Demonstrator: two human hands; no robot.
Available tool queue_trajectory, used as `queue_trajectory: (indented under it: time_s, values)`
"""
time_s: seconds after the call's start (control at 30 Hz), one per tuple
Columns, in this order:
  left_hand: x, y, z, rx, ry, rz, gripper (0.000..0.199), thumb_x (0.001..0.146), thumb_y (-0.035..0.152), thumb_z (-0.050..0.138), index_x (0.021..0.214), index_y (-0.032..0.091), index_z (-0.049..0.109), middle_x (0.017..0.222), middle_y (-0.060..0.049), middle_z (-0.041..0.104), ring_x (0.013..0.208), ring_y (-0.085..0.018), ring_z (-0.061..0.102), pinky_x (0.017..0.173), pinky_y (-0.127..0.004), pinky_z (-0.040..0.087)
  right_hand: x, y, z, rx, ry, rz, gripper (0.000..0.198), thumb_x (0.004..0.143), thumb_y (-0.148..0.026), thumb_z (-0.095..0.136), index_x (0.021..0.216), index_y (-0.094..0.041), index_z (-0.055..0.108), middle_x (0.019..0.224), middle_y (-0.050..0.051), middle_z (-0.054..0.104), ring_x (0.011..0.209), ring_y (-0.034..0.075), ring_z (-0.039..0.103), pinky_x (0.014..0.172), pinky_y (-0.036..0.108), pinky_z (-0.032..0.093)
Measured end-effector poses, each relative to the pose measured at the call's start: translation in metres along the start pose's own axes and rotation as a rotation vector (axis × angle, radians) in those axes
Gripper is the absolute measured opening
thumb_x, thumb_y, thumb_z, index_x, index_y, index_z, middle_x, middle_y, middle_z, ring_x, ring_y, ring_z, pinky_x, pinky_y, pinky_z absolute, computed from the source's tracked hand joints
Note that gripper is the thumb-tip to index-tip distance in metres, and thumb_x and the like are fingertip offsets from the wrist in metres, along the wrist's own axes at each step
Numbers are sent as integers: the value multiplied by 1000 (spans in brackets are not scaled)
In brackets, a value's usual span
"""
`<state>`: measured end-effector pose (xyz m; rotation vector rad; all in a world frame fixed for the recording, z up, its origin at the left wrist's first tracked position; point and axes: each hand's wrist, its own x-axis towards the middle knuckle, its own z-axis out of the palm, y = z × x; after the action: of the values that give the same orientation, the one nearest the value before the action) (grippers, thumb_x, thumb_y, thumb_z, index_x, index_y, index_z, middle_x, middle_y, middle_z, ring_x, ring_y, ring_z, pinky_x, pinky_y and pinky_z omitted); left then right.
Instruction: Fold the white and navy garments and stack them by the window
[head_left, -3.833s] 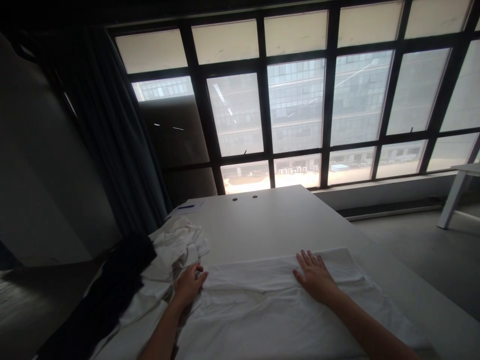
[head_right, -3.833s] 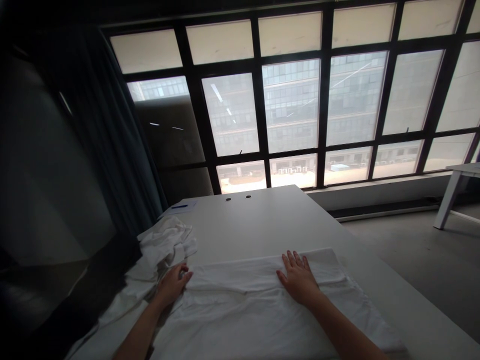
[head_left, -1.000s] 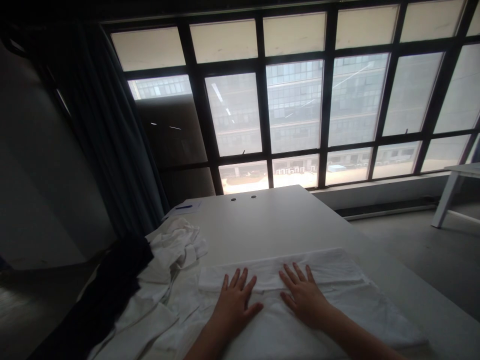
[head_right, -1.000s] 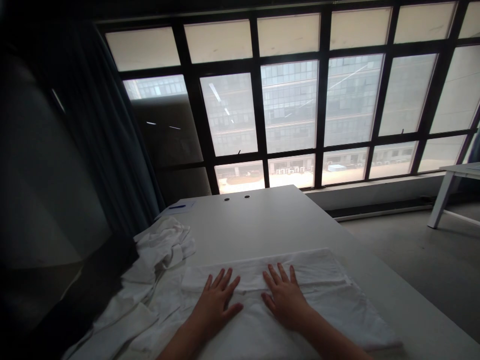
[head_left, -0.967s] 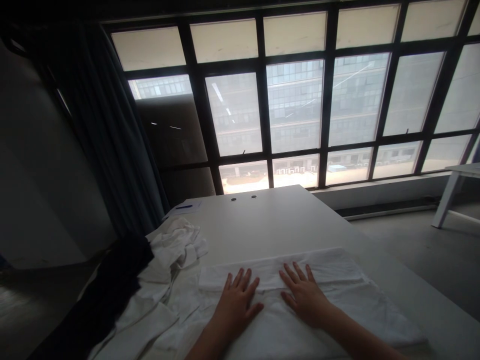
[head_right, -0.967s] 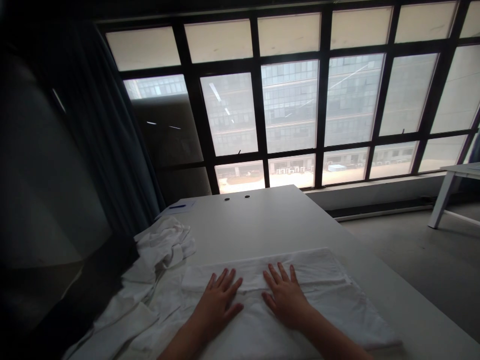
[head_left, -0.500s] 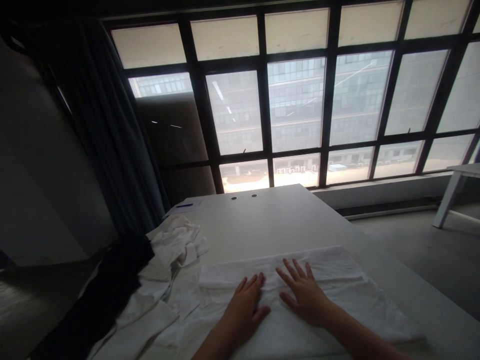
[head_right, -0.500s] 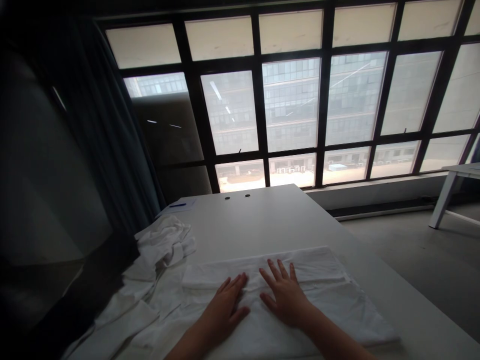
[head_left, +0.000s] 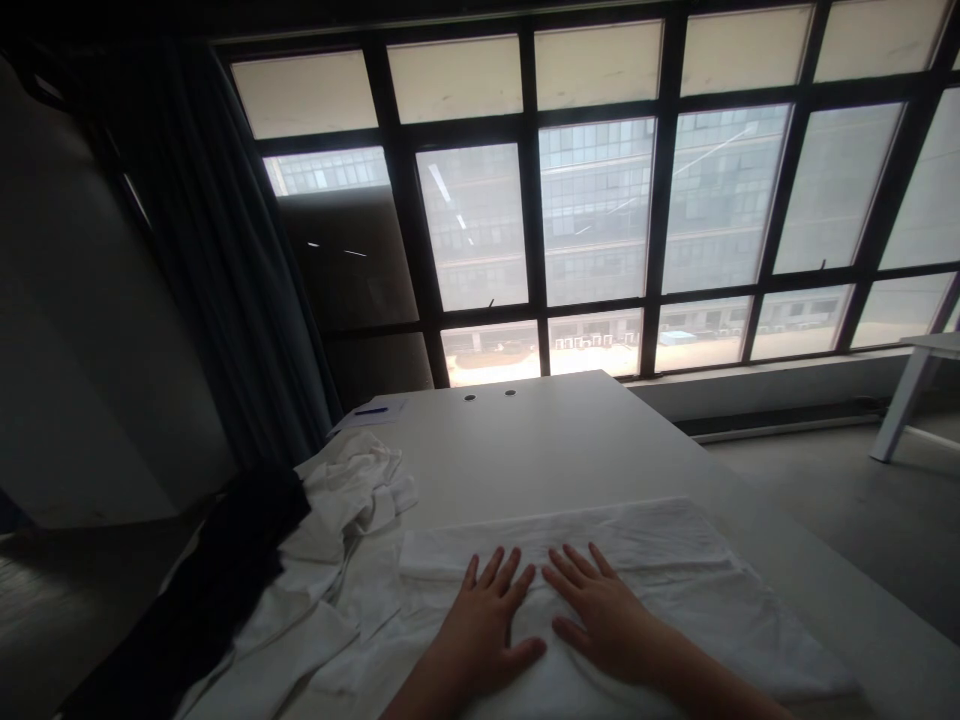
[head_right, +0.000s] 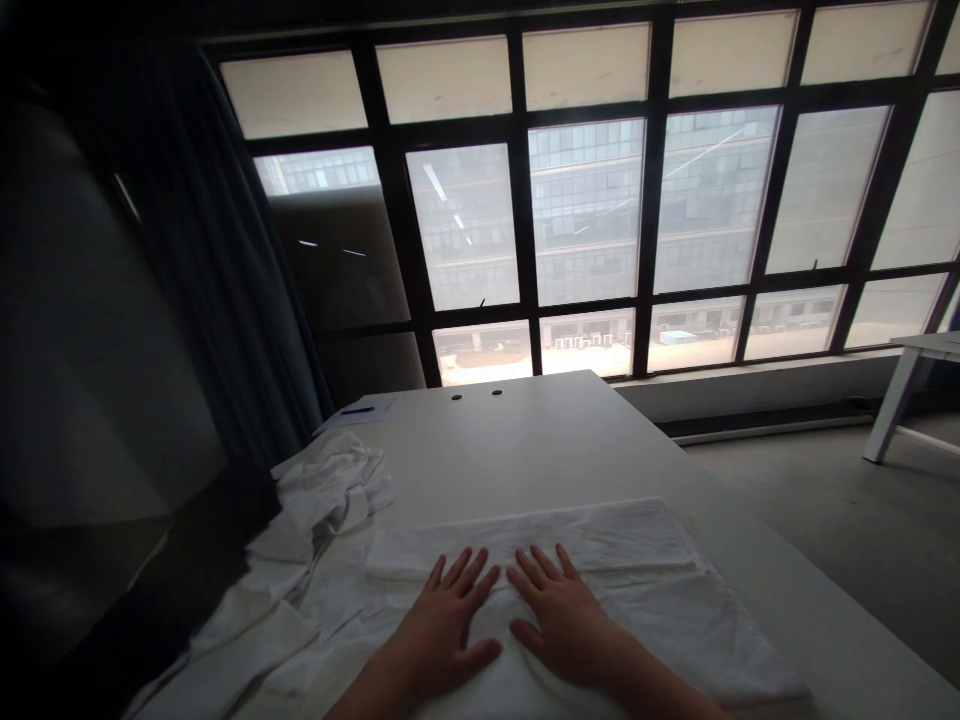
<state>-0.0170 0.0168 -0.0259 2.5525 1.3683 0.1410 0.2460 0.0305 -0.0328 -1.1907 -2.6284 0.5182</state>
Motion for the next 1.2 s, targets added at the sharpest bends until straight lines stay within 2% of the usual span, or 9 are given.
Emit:
queue_trajectory:
  time_s: [0.1,0.23,0.3,0.37,0.5,0.7,0.87,1.0,1.2]
  values:
    - [-3,2,-1,-3,-46,2,90,86,76,53,159,43,10,169,0,5,154,-39,7,120,-69,6,5,-3,4,-28,3,39,57,100,-47,41,155,-34,36,164,6,32,151,32,25,122,62,7]
    - [0,7,8,10,-30,-51,71,97,70,37,158,45,11,168,2,7,154,-36,7,120,-70,5,13,-12,21,-114,78,136,56,93,-34,48,149,-26,48,158,12,42,148,35,32,122,60,6]
    - [1,8,12,16,-8,-64,65,100,66,32,158,45,11,168,3,8,155,-35,7,120,-70,5,14,-13,30,-127,121,170,58,91,-33,51,148,-24,49,159,13,41,147,34,33,124,55,8]
    - [2,8,14,17,0,-59,64,101,64,31,159,45,10,168,4,7,155,-34,7,121,-70,5,14,-11,34,-116,144,166,57,92,-31,48,150,-27,47,161,9,37,149,30,30,124,50,11]
    - [4,6,11,14,0,-39,68,101,63,32,160,39,5,168,3,9,155,-31,7,123,-65,7,13,-3,32,-97,142,135,54,100,-35,37,153,-30,41,164,5,31,152,26,25,125,48,13]
    - [5,3,17,39,43,-55,74,102,62,29,162,24,8,168,-6,10,155,-28,9,126,-56,6,13,0,29,-89,141,130,52,104,-41,31,154,-30,39,164,5,30,152,27,23,125,49,13]
    - [8,2,19,48,50,-47,65,104,60,22,161,30,16,168,-3,14,155,-28,11,126,-57,9,17,7,27,-87,107,153,56,102,-46,34,157,-33,34,166,4,23,154,27,19,125,50,8]
    - [9,-2,16,82,44,-154,70,100,69,25,160,33,20,168,-2,15,154,-34,11,124,-61,10,17,18,19,-67,79,157,57,102,-49,34,157,-34,32,167,4,20,154,27,16,124,51,6]
    - [3,-13,0,114,2,-364,96,83,88,36,160,32,19,168,-3,6,154,-41,3,120,-67,3,11,21,8,-66,60,157,59,99,-46,38,156,-30,35,166,6,26,152,29,23,123,51,9]
